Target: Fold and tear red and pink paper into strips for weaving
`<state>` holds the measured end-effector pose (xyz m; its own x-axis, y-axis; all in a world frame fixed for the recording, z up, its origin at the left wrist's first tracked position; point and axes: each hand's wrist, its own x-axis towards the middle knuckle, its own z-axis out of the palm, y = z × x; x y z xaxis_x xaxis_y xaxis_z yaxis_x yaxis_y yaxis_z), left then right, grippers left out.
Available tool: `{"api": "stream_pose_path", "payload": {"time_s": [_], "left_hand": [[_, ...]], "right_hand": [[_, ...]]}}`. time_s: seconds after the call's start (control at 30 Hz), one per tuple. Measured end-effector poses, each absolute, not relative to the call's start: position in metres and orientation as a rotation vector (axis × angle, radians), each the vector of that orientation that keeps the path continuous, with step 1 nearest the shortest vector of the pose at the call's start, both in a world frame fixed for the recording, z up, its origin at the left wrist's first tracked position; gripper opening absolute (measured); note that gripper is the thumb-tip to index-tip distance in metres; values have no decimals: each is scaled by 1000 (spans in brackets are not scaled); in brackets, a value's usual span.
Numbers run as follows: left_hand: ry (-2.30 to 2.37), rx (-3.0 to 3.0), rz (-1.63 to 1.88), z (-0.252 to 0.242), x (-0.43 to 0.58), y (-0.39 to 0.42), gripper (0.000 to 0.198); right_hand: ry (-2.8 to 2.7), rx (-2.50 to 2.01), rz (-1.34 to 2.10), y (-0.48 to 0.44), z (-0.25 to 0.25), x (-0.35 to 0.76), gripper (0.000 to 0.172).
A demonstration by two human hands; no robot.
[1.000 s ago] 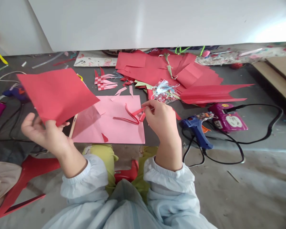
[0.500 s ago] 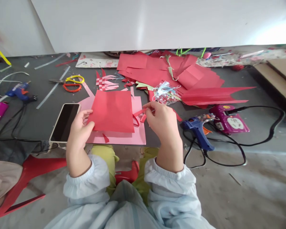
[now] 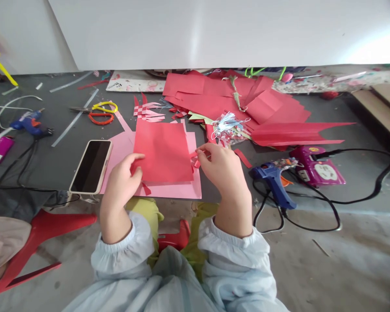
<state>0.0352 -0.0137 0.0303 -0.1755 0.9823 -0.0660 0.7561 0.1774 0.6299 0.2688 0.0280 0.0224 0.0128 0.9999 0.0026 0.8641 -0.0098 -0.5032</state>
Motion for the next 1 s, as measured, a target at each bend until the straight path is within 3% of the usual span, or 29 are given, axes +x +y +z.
{"api": "stream_pose_path", "payload": {"time_s": [0.3, 0.53, 0.63, 0.87, 1.0], "left_hand": [[2456, 1582, 552, 34, 19, -13, 34], [2513, 1829, 956, 34, 17, -8, 21], [2408, 1985, 976, 49, 30, -5, 21], [1861, 2466, 676, 85, 84, 35, 26], [1535, 2612, 236, 96, 119, 86, 35]], "right_hand": [[-1905, -1944, 512, 27, 28, 270, 25], [-1932, -1946, 566, 31, 34, 271, 28], [-1917, -1929, 599, 34, 40, 273, 30], [-1800, -1882, 672, 36, 50, 277, 29], [-1619, -1795, 739, 36, 51, 277, 34]]}}
